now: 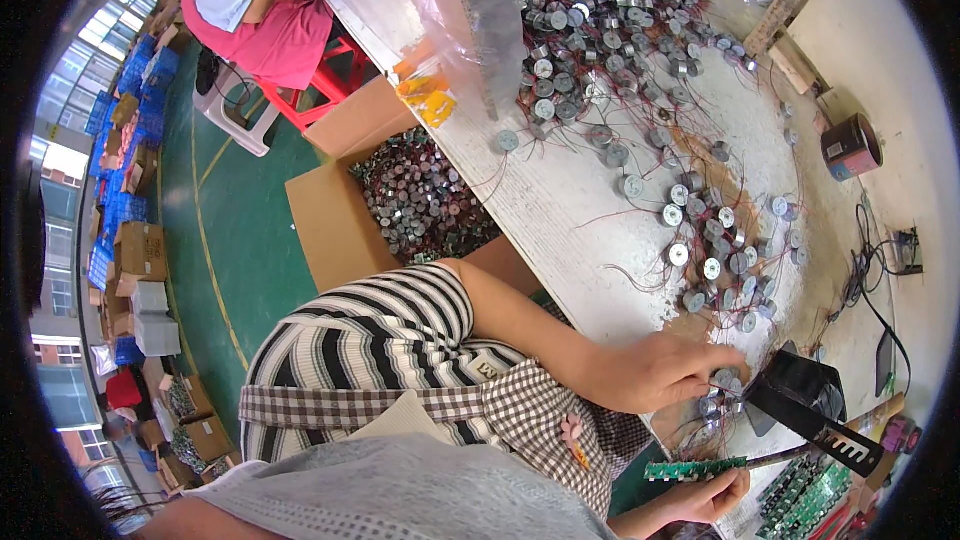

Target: The person solders small circular electronic components onto printed circuit boards using a soldering iron, with a fan for cooling.

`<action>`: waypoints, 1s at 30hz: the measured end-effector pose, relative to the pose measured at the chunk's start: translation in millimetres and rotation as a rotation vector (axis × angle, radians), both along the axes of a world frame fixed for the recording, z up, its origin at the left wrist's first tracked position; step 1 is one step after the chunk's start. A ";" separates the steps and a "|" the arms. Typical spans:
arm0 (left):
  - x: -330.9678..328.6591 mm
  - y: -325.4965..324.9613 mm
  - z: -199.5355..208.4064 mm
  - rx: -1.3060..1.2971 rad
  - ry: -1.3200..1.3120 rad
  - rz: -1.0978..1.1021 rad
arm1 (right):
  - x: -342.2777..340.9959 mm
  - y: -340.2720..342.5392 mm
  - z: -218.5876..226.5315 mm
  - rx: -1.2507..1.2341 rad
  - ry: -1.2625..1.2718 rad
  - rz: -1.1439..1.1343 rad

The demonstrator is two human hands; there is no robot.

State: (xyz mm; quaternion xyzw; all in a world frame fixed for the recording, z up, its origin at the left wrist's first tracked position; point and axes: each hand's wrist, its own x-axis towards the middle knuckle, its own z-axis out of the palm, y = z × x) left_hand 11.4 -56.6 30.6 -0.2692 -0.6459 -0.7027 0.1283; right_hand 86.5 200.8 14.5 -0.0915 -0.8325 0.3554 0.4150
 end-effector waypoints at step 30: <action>-13.5 1.8 3.8 0.168 -0.271 0.196 | 0.8 12.8 -7.3 -0.426 0.066 0.517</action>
